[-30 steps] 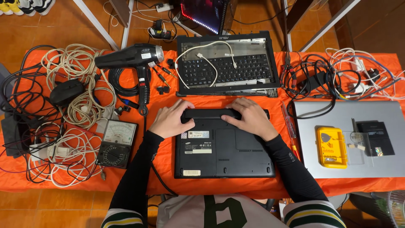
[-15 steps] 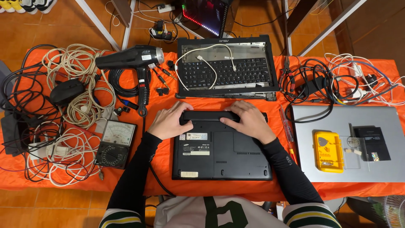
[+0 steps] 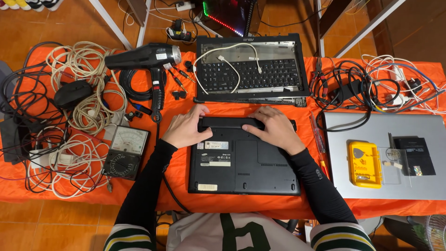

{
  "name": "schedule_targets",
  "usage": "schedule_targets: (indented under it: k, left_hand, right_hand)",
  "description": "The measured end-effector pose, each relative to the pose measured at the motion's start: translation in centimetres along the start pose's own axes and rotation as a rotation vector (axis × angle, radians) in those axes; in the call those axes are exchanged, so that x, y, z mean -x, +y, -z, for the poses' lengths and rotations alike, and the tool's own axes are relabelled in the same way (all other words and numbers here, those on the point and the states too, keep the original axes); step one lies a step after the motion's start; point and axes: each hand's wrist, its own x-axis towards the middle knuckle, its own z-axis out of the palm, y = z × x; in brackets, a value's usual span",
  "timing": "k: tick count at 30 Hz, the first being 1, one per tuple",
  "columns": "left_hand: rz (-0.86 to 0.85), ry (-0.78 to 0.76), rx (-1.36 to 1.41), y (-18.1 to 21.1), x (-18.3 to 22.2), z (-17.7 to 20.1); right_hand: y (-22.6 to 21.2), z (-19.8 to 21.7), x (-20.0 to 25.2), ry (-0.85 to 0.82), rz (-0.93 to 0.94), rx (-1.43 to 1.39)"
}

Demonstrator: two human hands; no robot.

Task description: The recorder is repairing a laptop on a desk.

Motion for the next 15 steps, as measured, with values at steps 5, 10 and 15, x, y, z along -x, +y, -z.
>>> schedule_targets:
  k: [5,10,15]
  left_hand:
    - [-0.017,0.004,-0.036,-0.7,-0.2,-0.3]
    - [-0.028,-0.038,-0.039,0.0,0.2,0.4]
    - [-0.038,-0.034,-0.029,-0.1,0.4,0.2]
  right_hand:
    - [0.4,-0.1,0.0,-0.032,-0.048,-0.031]
    - [-0.1,0.8,-0.2,-0.05,-0.038,-0.091]
    - [-0.1,0.8,-0.2,-0.094,-0.039,-0.112]
